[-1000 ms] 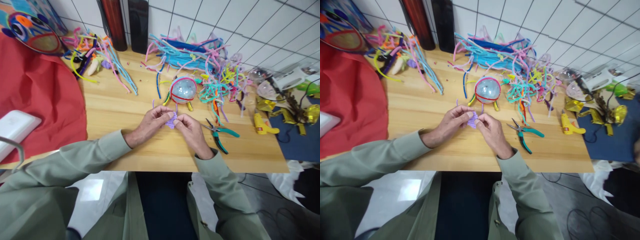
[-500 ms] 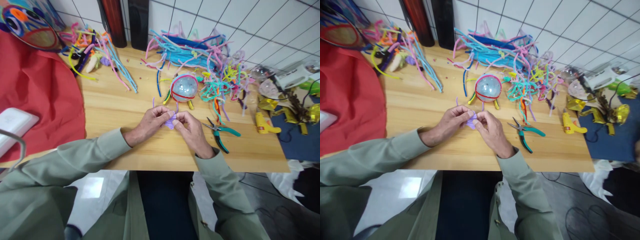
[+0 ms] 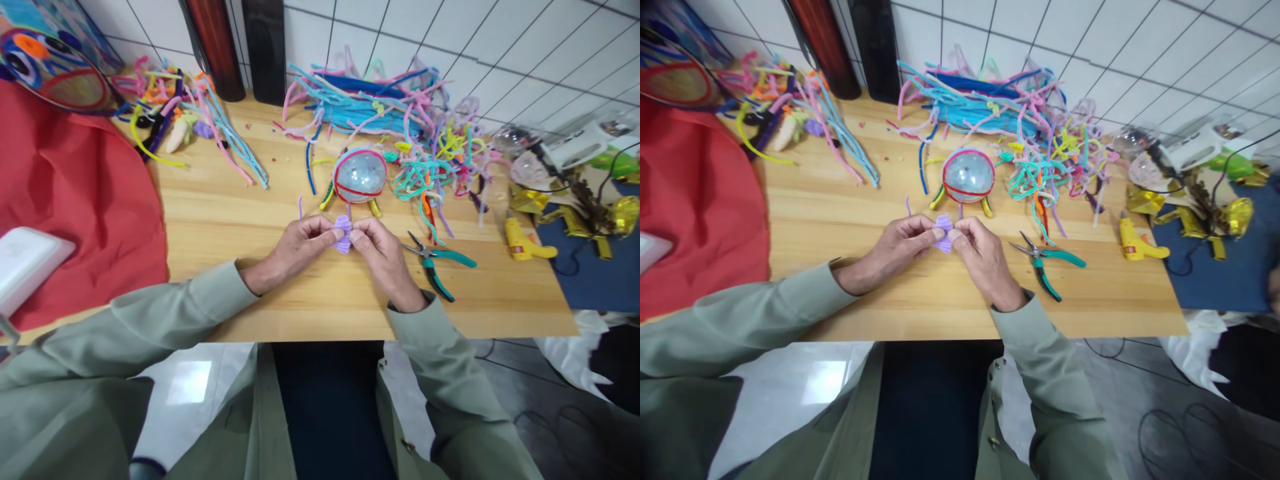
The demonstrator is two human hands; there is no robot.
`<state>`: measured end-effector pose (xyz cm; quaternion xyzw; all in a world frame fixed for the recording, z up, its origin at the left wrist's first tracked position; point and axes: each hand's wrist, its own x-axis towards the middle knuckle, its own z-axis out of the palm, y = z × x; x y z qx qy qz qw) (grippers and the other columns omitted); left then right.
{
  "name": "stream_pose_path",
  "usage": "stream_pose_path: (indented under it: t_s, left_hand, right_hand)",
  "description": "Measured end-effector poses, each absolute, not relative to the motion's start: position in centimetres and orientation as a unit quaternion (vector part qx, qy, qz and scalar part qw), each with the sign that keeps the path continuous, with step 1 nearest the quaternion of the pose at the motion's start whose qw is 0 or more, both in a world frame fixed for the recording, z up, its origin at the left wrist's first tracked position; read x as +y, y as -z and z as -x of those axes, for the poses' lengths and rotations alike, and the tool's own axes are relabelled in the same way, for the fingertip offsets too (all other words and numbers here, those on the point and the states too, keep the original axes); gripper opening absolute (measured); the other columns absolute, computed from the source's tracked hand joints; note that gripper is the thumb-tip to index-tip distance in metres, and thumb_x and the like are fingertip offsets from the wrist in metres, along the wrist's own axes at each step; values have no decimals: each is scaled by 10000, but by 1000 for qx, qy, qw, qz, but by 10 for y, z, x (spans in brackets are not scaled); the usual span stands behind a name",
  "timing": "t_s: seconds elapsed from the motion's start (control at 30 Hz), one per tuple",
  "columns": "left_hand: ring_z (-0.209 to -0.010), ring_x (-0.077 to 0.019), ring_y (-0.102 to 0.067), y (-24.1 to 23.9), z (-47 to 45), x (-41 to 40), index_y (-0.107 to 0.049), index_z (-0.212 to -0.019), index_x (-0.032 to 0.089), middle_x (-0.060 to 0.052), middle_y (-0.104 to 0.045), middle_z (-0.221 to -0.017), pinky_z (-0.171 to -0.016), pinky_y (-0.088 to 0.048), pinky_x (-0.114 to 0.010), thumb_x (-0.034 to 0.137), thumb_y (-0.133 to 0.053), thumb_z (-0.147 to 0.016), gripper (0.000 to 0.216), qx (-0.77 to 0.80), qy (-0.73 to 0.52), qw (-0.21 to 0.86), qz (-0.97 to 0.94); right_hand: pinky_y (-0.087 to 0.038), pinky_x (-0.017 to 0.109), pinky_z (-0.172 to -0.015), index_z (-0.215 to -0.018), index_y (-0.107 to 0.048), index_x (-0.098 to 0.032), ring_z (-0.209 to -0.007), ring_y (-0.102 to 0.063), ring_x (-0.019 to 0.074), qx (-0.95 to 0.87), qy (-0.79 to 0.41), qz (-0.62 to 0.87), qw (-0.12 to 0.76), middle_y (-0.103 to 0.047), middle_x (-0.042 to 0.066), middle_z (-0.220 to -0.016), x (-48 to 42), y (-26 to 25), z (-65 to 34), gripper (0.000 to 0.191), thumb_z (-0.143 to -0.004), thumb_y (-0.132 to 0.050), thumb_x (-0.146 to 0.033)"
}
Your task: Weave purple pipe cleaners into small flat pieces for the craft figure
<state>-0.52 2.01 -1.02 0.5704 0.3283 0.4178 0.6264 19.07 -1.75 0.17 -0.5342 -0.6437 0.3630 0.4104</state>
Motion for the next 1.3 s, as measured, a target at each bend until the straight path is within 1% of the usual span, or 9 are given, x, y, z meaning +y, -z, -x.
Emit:
stream_pose_path:
  t_s: [0.3,0.37,0.5,0.67,0.9,1.0,1.1,1.17,1.3]
  left_hand:
    - [-556,-102,-348,1,8,19,-547,-628,195,39,-439,-576,-556,-289,-293,694,-774,-872,600,346,-397,622,-579]
    - [-560,-101,-369,3,7,19,-608,-693,191,39,-474,-598,-558,-311,-283,674,-772,-881,544,341,-403,623,-578]
    - [-666,-113,-513,11,4,20,-726,-909,172,2,-660,-782,-644,-420,-262,567,-841,-840,417,315,-409,623,-588]
    - [-690,-123,-558,18,2,21,-721,-816,157,-9,-684,-763,-675,-449,-261,509,-815,-862,367,302,-392,618,-611]
    - [-740,-150,-639,14,3,17,-723,-828,175,-37,-740,-809,-730,-511,-281,532,-752,-942,376,274,-428,585,-633]
    - [-709,-132,-622,19,4,17,-724,-1008,177,-29,-731,-839,-660,-476,-247,449,-757,-951,280,278,-450,549,-647]
    - [-636,-101,-573,24,5,19,-694,-1214,189,-28,-742,-921,-591,-437,-224,345,-747,-951,310,307,-467,474,-681]
    - [-686,-113,-620,26,7,21,-717,-1171,195,-49,-767,-981,-647,-485,-233,285,-718,-965,225,305,-466,427,-713]
    - [-927,-177,-739,24,10,22,-765,-1046,205,-72,-807,-1022,-855,-560,-279,227,-681,-995,101,289,-471,369,-747]
  right_hand:
    - [-380,309,-664,-843,-589,-239,-696,-465,148,-627,-406,531,400,-534,-36,-749,-15,1,-191,270,-968,-676,-462]
    - [-388,309,-667,-839,-594,-237,-693,-478,145,-611,-414,529,419,-546,-37,-744,-14,1,-191,267,-958,-686,-458]
    - [-445,316,-710,-823,-615,-233,-698,-542,148,-566,-428,524,470,-608,-31,-732,-11,-1,-192,258,-931,-717,-444]
    - [-478,315,-702,-813,-639,-231,-673,-569,146,-530,-483,512,474,-643,-27,-712,-10,-2,-188,258,-886,-754,-449]
    - [-459,312,-691,-779,-647,-222,-678,-557,144,-523,-508,519,446,-642,-16,-725,-13,-2,-186,244,-872,-746,-424]
    - [-449,313,-679,-763,-643,-221,-663,-542,141,-526,-506,522,441,-627,-16,-707,-13,-2,-186,270,-884,-732,-446]
    - [-461,317,-675,-772,-640,-224,-652,-541,142,-521,-512,529,432,-631,-14,-710,-13,-2,-187,275,-884,-725,-461]
    - [-459,315,-669,-775,-643,-224,-648,-543,142,-519,-514,533,427,-637,-13,-707,-13,-2,-187,265,-880,-720,-455]
    - [-450,308,-663,-771,-646,-223,-643,-547,138,-516,-516,536,424,-635,-19,-695,-14,-2,-186,233,-875,-711,-421]
